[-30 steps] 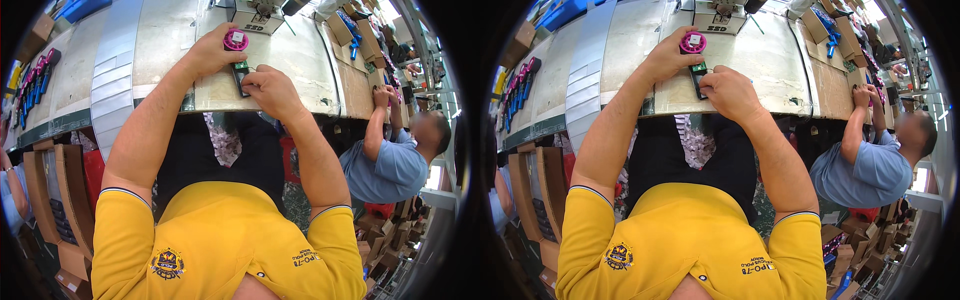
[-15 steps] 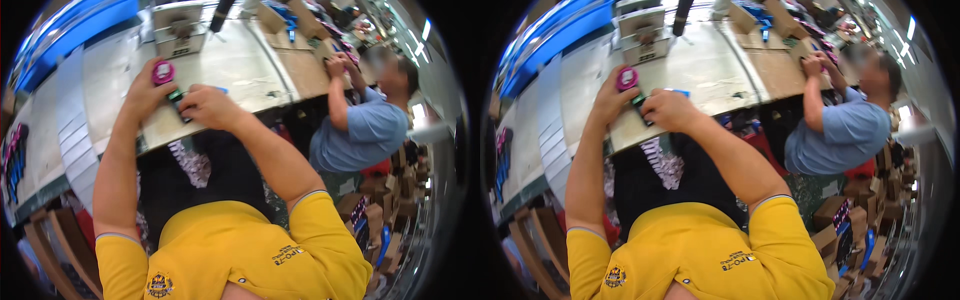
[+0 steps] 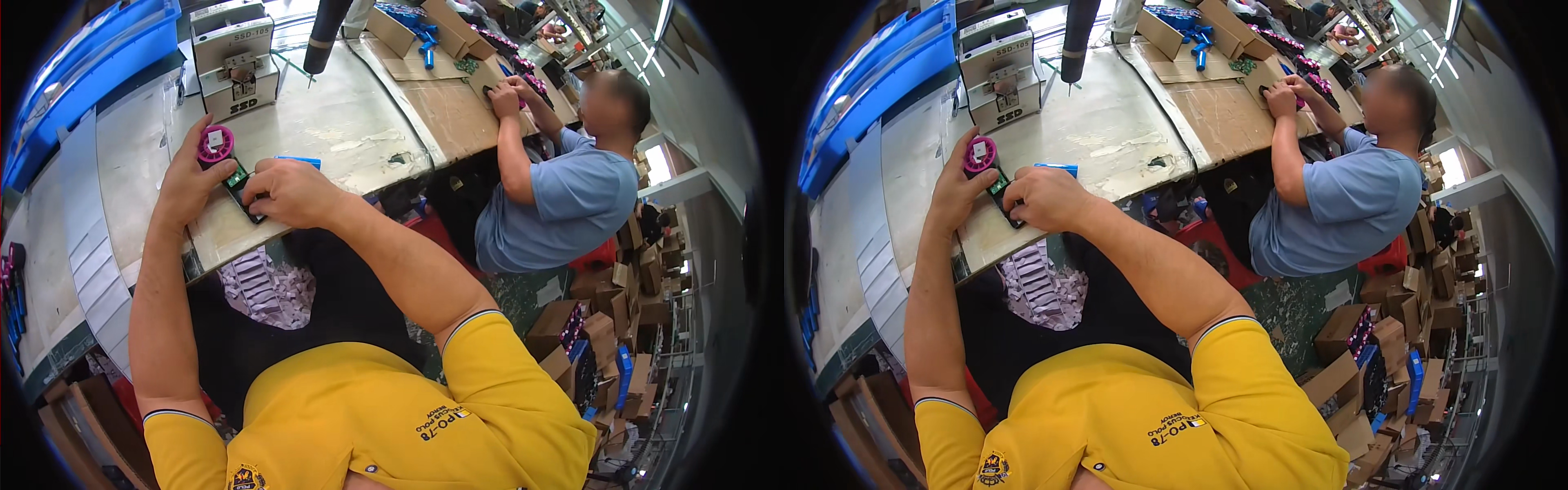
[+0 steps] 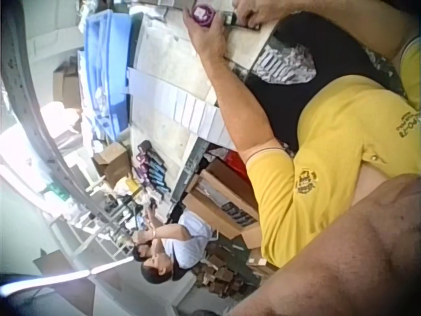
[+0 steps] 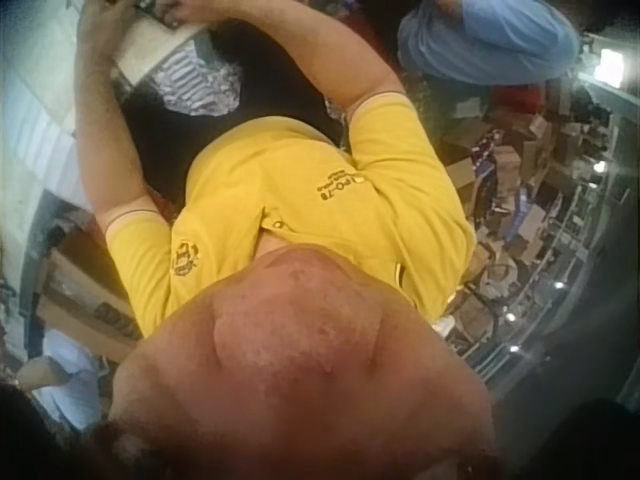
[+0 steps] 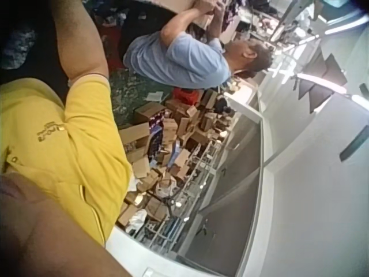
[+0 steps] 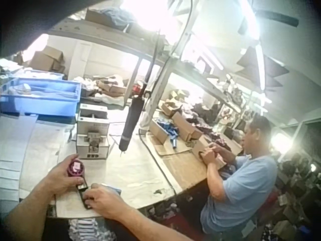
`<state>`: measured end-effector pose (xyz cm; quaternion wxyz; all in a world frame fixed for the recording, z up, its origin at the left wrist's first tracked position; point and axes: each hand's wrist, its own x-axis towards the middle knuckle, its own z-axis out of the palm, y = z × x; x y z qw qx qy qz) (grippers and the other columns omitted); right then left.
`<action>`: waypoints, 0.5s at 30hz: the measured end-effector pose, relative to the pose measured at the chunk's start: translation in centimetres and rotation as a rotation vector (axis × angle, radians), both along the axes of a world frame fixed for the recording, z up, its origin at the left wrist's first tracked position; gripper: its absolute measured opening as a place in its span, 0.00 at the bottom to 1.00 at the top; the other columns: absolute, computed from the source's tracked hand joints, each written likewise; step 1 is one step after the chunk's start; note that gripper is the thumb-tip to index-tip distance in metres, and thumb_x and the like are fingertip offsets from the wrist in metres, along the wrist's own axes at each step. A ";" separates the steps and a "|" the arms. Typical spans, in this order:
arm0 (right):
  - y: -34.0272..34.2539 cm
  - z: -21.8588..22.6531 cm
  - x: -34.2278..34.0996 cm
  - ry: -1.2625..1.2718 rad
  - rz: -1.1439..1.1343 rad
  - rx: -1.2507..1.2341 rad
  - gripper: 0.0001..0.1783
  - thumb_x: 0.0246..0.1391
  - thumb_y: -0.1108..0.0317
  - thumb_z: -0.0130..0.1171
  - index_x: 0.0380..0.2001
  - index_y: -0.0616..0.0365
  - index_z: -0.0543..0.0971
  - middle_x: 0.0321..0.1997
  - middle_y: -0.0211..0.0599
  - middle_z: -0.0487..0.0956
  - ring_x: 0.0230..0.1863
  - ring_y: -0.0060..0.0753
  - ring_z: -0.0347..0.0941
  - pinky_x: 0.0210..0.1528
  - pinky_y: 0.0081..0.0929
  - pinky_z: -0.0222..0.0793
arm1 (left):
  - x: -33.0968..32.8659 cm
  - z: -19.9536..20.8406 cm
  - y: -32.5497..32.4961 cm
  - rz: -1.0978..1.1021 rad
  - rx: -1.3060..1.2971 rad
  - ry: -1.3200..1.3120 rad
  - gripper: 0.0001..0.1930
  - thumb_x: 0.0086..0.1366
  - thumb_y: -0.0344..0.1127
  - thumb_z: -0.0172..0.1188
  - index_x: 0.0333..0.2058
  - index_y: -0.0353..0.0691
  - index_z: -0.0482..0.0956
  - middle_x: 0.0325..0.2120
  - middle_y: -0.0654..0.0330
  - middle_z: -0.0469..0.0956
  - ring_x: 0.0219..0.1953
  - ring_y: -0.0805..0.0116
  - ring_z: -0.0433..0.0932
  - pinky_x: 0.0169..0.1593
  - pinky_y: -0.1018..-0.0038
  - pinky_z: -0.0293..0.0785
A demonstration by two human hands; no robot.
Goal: The person assembles small electronic devices by securing circuit boards with an electric screwdriver, peeling and sticking adhesive pads onto the components, inserting batteries into the device handles, and placing the assembled units on the table.
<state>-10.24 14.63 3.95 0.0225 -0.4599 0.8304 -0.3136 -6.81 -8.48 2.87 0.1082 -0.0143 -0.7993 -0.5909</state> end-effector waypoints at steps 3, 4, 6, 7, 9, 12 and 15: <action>0.0 -0.2 0.0 0.009 0.004 -0.019 0.05 0.52 0.64 0.71 0.34 0.46 0.91 0.36 0.30 0.82 0.40 0.40 0.80 0.45 0.34 0.76 | 0.0 0.0 0.0 -0.004 -0.001 0.001 0.45 0.61 0.29 0.74 0.76 0.38 0.63 0.64 0.45 0.76 0.61 0.54 0.77 0.67 0.67 0.72; 0.0 -0.2 -0.1 0.008 0.008 -0.015 0.06 0.52 0.65 0.71 0.34 0.47 0.90 0.36 0.31 0.82 0.39 0.40 0.80 0.46 0.34 0.76 | 0.0 0.0 0.0 -0.002 -0.008 0.002 0.45 0.61 0.29 0.74 0.76 0.38 0.63 0.64 0.45 0.76 0.61 0.54 0.77 0.67 0.67 0.72; 0.0 -0.2 -0.1 0.007 0.016 -0.004 0.06 0.53 0.66 0.71 0.36 0.49 0.90 0.36 0.31 0.81 0.38 0.41 0.79 0.46 0.34 0.76 | 0.0 -0.1 0.0 0.004 -0.020 0.004 0.45 0.61 0.29 0.74 0.76 0.38 0.63 0.64 0.45 0.76 0.61 0.54 0.77 0.67 0.67 0.72; 0.1 -0.2 -0.1 0.006 0.020 0.003 0.07 0.53 0.66 0.71 0.37 0.49 0.90 0.37 0.31 0.81 0.38 0.41 0.79 0.46 0.34 0.75 | 0.0 -0.1 0.0 0.006 -0.026 0.005 0.45 0.62 0.28 0.74 0.76 0.38 0.63 0.64 0.45 0.76 0.61 0.54 0.77 0.67 0.67 0.72; 0.0 -0.2 0.0 -0.005 0.006 0.000 0.07 0.53 0.65 0.71 0.37 0.49 0.90 0.37 0.31 0.82 0.39 0.41 0.79 0.46 0.34 0.76 | 0.1 0.0 0.1 0.001 -0.023 -0.004 0.45 0.62 0.28 0.73 0.76 0.39 0.63 0.65 0.46 0.75 0.61 0.54 0.76 0.68 0.67 0.71; 0.1 -0.2 0.2 -0.039 -0.031 -0.015 0.08 0.53 0.63 0.70 0.38 0.46 0.90 0.38 0.32 0.82 0.41 0.42 0.81 0.47 0.35 0.76 | 0.1 0.3 0.3 -0.010 -0.022 -0.029 0.45 0.62 0.27 0.73 0.77 0.43 0.62 0.66 0.48 0.74 0.63 0.55 0.74 0.69 0.68 0.69; -0.4 -0.1 0.2 -0.029 0.021 0.007 0.09 0.54 0.62 0.70 0.39 0.46 0.89 0.40 0.33 0.82 0.42 0.43 0.81 0.47 0.36 0.76 | 0.2 -0.6 -0.6 0.015 -0.005 -0.006 0.45 0.61 0.30 0.74 0.76 0.39 0.63 0.64 0.46 0.76 0.60 0.53 0.77 0.67 0.67 0.73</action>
